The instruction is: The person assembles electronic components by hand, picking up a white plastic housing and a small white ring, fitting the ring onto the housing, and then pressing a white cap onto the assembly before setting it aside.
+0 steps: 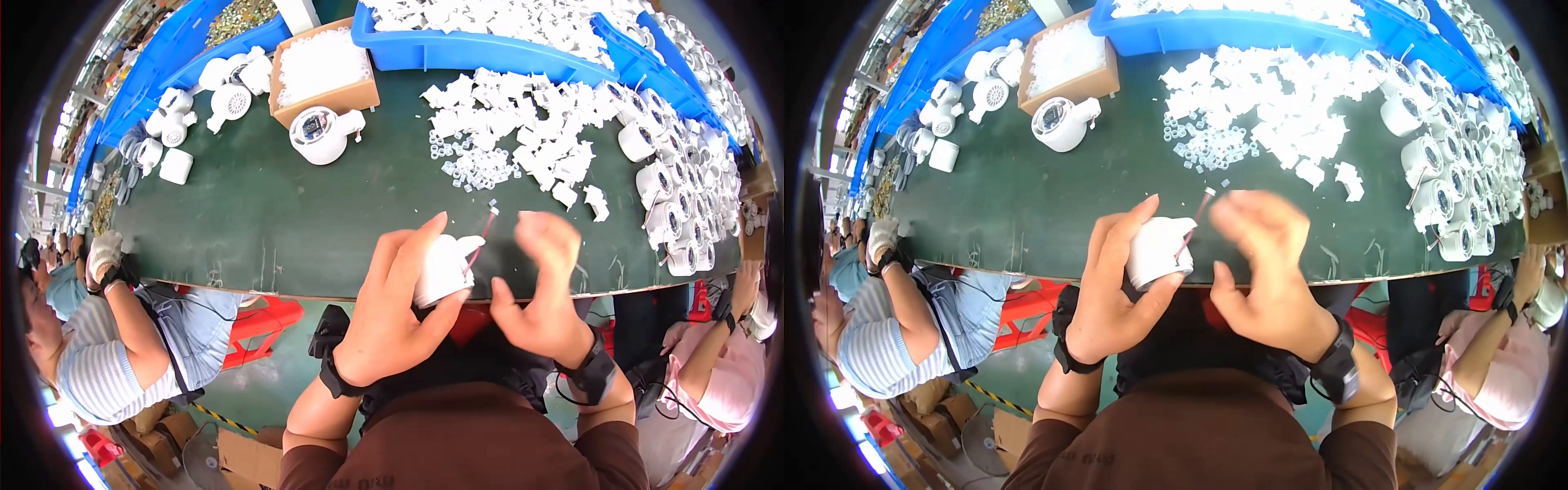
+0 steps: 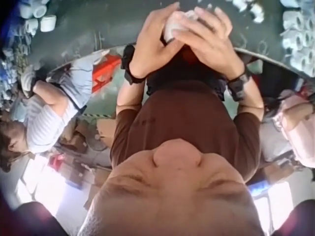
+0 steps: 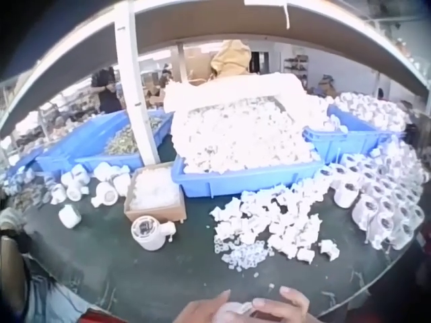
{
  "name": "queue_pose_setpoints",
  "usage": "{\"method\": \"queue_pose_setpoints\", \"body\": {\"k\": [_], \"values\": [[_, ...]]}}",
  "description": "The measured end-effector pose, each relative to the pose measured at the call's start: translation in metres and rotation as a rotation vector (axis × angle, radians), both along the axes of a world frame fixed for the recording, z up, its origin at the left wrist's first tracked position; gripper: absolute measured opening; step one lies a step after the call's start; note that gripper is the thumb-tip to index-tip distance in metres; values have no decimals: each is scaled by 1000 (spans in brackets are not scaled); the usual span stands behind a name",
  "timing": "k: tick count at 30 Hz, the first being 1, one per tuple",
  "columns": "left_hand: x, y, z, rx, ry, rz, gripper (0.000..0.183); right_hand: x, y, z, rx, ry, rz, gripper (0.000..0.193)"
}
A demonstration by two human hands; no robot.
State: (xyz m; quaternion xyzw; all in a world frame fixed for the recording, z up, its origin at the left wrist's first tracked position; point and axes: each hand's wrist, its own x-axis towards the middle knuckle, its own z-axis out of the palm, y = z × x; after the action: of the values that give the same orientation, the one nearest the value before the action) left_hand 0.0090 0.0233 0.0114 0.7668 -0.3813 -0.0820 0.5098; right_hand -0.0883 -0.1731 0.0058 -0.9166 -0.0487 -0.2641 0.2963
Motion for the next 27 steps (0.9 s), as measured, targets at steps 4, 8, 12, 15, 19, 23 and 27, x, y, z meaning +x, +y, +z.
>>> {"method": "queue_pose_setpoints", "body": {"k": [4, 8, 12, 15, 19, 23, 27], "values": [[-6, 2, -3, 66, -66, -36, 71, 10, 6, 16, 1202, 443, 53, 62], [-14, -4, 4, 27, 24, -3, 56, 24, 8, 14, 1389, 461, 164, 19], [-20, -18, -3, 25, -132, 110, 45, 25, 14, 22, 1399, 442, 226, 5], [-20, -24, -1, 15, -161, 191, 31, 19, 21, 16, 1164, 221, 195, 12], [-11, -25, -7, -31, -185, 214, 19, 15, 24, 14, 838, 117, 191, 15], [-9, -27, -8, -56, -207, 216, 17, 12, 31, 4, 805, 69, 99, 20], [-13, -24, -4, -93, -32, 176, 13, 14, 37, 0, 961, 146, 89, 17]]}}
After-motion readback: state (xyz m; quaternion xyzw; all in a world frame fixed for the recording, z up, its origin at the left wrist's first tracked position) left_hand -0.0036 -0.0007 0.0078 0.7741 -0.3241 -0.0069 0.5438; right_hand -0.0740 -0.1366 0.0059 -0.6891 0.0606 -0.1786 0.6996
